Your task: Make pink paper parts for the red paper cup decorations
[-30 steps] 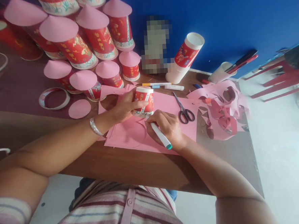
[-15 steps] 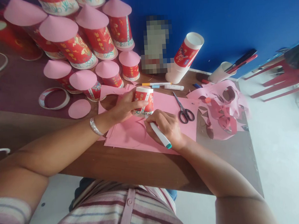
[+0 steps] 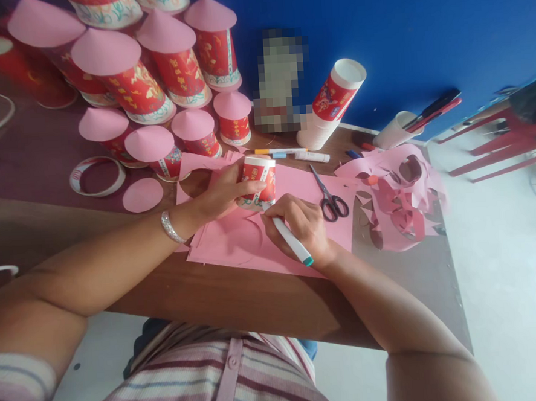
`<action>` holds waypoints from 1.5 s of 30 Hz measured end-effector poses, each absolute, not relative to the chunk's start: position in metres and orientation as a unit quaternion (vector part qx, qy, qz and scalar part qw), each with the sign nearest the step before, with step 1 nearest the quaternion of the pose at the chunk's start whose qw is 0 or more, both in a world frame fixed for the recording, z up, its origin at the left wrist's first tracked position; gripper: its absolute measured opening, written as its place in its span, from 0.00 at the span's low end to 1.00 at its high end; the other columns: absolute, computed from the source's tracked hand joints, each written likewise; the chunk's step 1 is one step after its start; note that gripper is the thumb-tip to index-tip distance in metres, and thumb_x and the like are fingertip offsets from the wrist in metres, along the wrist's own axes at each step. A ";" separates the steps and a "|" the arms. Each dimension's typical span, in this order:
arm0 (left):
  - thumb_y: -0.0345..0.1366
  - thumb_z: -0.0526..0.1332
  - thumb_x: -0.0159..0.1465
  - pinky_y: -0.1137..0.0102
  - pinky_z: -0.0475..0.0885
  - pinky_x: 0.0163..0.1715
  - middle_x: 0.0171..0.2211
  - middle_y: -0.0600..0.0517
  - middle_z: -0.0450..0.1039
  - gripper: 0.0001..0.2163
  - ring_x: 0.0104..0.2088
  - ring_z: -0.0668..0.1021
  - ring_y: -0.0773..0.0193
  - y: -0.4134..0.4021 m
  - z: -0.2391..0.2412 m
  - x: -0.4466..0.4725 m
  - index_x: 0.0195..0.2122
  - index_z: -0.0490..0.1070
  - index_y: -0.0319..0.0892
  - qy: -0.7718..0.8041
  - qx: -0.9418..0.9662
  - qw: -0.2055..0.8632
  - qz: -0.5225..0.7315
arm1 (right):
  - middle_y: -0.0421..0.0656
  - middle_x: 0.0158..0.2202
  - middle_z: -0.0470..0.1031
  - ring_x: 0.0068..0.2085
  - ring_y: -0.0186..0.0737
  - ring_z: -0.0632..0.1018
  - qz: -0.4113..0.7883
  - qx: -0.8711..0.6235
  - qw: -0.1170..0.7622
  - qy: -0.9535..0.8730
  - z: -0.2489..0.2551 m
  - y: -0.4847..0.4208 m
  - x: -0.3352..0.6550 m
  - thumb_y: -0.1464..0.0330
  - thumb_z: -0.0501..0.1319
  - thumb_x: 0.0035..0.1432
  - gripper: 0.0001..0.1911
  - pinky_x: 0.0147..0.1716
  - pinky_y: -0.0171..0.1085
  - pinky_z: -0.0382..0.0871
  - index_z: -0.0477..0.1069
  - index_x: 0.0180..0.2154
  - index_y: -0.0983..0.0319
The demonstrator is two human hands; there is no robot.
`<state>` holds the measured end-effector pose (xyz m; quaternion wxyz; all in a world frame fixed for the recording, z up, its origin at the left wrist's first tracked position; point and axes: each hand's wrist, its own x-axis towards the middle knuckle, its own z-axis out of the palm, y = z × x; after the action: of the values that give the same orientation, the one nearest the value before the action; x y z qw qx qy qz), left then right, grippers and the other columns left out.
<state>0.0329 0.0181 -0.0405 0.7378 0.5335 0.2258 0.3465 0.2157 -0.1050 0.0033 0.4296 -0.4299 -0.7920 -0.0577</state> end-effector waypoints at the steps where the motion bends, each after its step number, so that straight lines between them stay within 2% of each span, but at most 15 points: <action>1: 0.47 0.81 0.61 0.66 0.81 0.44 0.43 0.53 0.81 0.25 0.41 0.83 0.63 0.018 -0.040 0.033 0.53 0.74 0.45 0.226 0.535 0.737 0.345 | 0.34 0.30 0.80 0.26 0.35 0.80 -0.057 -0.427 0.429 -0.794 0.003 -0.105 0.216 0.75 0.66 0.73 0.10 0.26 0.35 0.76 0.72 0.41 0.54; 7: 0.48 0.79 0.63 0.66 0.78 0.41 0.40 0.53 0.81 0.22 0.38 0.82 0.63 0.017 -0.037 0.033 0.50 0.74 0.45 0.212 0.555 0.728 0.342 | 0.34 0.30 0.79 0.26 0.36 0.80 -0.059 -0.426 0.425 -0.797 0.002 -0.104 0.217 0.74 0.66 0.74 0.09 0.26 0.35 0.74 0.72 0.42 0.53; 13: 0.48 0.80 0.62 0.67 0.79 0.42 0.41 0.53 0.81 0.24 0.40 0.82 0.62 0.017 -0.036 0.033 0.51 0.73 0.45 0.219 0.549 0.728 0.348 | 0.34 0.31 0.79 0.28 0.35 0.80 -0.047 -0.422 0.429 -0.798 0.004 -0.104 0.216 0.76 0.67 0.72 0.11 0.28 0.34 0.74 0.72 0.42 0.54; 20: 0.48 0.81 0.62 0.68 0.79 0.41 0.41 0.53 0.81 0.24 0.39 0.82 0.63 0.018 -0.039 0.034 0.51 0.74 0.45 0.209 0.547 0.732 0.348 | 0.34 0.31 0.78 0.28 0.35 0.80 -0.048 -0.421 0.421 -0.802 0.005 -0.105 0.216 0.76 0.66 0.74 0.10 0.28 0.34 0.73 0.72 0.42 0.54; 37: 0.47 0.79 0.63 0.67 0.78 0.40 0.39 0.53 0.81 0.22 0.38 0.82 0.63 0.017 -0.034 0.034 0.50 0.74 0.44 0.199 0.552 0.735 0.340 | 0.34 0.31 0.80 0.28 0.34 0.81 -0.064 -0.403 0.434 -0.803 0.003 -0.101 0.214 0.78 0.66 0.72 0.11 0.28 0.33 0.75 0.73 0.42 0.55; 45: 0.48 0.81 0.63 0.69 0.77 0.39 0.37 0.53 0.81 0.21 0.37 0.81 0.64 0.016 -0.028 0.033 0.45 0.76 0.43 0.194 0.557 0.736 0.333 | 0.34 0.31 0.80 0.27 0.34 0.81 -0.073 -0.414 0.428 -0.800 0.003 -0.100 0.215 0.78 0.65 0.73 0.11 0.26 0.33 0.73 0.73 0.42 0.54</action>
<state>0.0326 0.0162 -0.0280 0.7356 0.5572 0.1935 0.3332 0.2145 -0.0998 0.0030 0.4281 -0.4145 -0.7998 -0.0727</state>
